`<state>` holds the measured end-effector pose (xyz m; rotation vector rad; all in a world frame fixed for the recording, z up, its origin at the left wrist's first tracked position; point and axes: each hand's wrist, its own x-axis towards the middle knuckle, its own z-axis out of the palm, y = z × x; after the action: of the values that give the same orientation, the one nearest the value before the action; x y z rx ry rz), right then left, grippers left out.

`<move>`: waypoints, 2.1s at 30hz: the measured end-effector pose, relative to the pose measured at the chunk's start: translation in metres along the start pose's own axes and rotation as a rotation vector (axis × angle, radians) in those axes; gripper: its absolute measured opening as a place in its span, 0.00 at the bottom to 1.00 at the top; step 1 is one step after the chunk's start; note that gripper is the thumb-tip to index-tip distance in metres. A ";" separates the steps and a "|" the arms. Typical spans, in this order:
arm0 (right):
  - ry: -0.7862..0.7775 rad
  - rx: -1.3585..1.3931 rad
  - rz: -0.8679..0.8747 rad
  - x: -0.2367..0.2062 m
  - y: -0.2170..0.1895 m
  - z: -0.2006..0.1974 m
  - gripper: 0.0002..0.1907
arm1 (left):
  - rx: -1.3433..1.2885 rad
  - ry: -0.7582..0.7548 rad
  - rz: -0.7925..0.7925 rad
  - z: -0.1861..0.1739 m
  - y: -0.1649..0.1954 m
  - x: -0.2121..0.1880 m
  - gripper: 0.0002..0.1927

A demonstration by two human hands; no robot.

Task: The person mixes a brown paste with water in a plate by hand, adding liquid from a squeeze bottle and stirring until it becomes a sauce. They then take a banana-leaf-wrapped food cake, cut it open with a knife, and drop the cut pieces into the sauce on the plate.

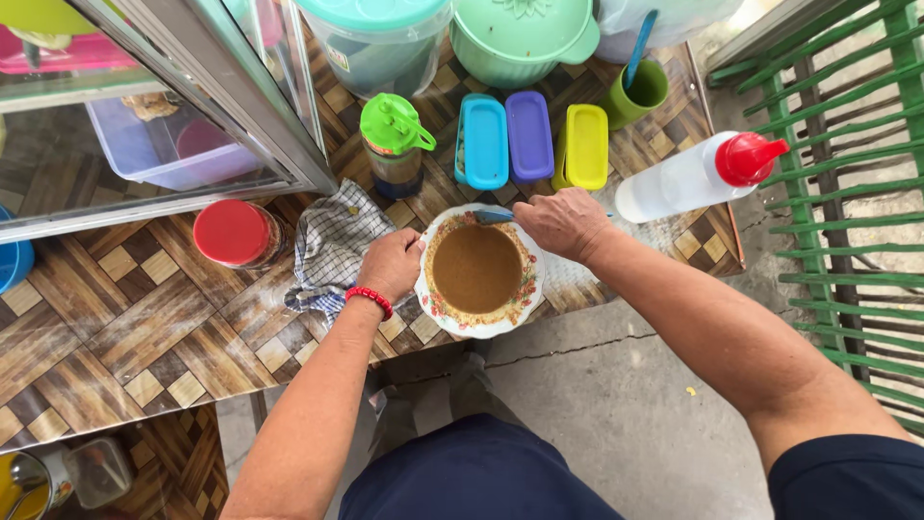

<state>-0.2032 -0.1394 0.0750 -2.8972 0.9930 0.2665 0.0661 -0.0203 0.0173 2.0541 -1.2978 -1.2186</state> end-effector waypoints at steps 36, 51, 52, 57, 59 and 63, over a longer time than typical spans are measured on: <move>-0.102 0.321 0.581 -0.093 -0.084 0.049 0.16 | 0.139 -0.259 0.158 0.010 0.037 0.067 0.15; -0.224 0.430 0.759 -0.085 -0.097 0.042 0.17 | -0.355 0.110 -0.273 0.032 -0.022 -0.001 0.14; -0.236 0.431 0.757 -0.084 -0.096 0.042 0.17 | -0.244 0.099 -0.125 0.029 -0.019 0.006 0.12; -0.230 0.395 0.776 -0.087 -0.094 0.050 0.17 | 0.093 -0.041 -0.009 0.019 -0.004 0.026 0.13; -0.201 0.393 0.770 -0.088 -0.094 0.055 0.17 | 0.018 -0.014 -0.095 0.022 -0.004 0.018 0.12; -0.166 0.399 0.805 -0.088 -0.094 0.067 0.18 | -0.127 0.038 -0.199 0.031 -0.017 0.000 0.13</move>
<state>-0.2233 -0.0048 0.0257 -1.9706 1.8687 0.2905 0.0488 -0.0088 -0.0108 2.1423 -0.9902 -1.3043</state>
